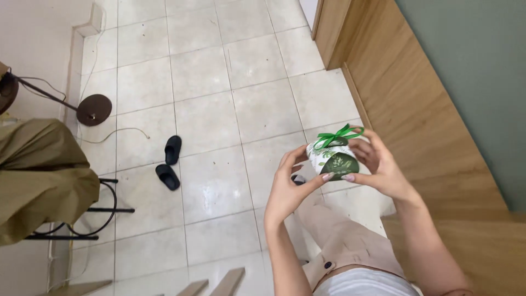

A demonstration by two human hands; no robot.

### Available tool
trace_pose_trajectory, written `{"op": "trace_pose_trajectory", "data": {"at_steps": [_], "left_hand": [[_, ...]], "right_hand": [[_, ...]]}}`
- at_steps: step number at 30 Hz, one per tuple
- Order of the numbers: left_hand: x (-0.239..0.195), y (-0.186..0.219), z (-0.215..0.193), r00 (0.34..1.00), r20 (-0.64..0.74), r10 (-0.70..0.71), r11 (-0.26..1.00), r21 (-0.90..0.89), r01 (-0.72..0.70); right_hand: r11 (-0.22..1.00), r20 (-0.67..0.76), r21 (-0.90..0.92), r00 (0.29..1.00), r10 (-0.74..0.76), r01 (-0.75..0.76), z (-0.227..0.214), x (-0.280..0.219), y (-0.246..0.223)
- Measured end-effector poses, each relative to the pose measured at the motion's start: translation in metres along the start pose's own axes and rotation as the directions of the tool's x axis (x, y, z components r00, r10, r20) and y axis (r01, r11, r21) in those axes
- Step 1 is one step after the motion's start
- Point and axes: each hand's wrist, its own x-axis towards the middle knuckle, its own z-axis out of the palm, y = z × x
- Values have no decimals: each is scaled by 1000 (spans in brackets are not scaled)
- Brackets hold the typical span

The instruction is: Moving small packaged candle products and decorative soaps between a display shelf and a workbench.

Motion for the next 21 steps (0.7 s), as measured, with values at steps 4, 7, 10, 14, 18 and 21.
{"op": "trace_pose_trajectory", "data": {"at_steps": [4,7,10,14,18,21], "left_hand": [[95,-9,-30,998,-49,-43,999,-1,43],[154,-17,-53,992,-73,-106,994,-11,105],[205,-30,-64,977,-130,-168,985,-64,161],[254,-82,-79,958,-168,-232,961,-192,198],[311,-160,-99,931,-97,-353,896,-323,306],[371,-198,-134,936,-29,-351,881,-348,320]], "right_hand": [[996,168,-84,984,52,-39,-23,122,5],[982,280,-180,954,111,-61,-28,208,-8],[973,371,-220,916,155,-75,-36,278,-5],[952,392,-273,887,242,-139,-40,347,12],[916,363,-290,854,373,-276,-50,411,50],[912,356,-265,848,393,-312,-46,475,71]]}}
